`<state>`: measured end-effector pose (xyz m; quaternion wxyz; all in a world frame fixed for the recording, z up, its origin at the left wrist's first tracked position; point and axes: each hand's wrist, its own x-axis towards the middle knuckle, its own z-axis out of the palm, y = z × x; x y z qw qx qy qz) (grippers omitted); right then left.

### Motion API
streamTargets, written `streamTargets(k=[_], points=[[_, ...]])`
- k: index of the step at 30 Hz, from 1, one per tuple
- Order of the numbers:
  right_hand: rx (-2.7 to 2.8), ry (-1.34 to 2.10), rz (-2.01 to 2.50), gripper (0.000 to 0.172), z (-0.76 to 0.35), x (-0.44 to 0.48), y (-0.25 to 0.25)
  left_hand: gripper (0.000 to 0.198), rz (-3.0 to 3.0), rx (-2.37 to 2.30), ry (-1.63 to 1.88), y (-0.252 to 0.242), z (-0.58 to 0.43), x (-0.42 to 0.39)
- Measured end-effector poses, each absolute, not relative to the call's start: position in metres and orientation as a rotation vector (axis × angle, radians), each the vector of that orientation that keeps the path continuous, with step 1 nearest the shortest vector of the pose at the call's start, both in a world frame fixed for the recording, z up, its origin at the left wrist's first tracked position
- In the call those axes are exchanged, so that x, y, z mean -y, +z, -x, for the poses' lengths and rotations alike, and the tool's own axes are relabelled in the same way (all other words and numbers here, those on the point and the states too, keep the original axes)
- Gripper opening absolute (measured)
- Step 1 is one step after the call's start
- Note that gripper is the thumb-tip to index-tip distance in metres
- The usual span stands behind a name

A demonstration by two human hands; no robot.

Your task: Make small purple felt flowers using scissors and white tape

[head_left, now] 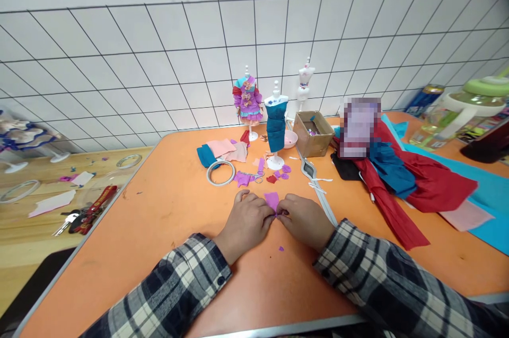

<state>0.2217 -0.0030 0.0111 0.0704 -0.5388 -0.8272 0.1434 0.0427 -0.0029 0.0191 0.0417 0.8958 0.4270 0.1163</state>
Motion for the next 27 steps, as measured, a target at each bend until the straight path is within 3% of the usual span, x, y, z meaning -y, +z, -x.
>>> streamTargets(k=[10,18,27], points=[[2.543,0.410,1.607,0.023,-0.2217,0.0016,0.0118,0.015,-2.719,-1.338,0.394,0.0201,-0.0426,0.0025],[2.495,0.426,1.633,0.016,-0.2216,0.0026,0.0119,0.020,-2.739,-1.311,0.377,0.0198,-0.0429,0.0020],[2.528,0.388,1.655,0.021,-0.2228,0.0018,0.0118,0.020,-2.729,-1.322,0.393,0.0180,-0.0421,0.0022]])
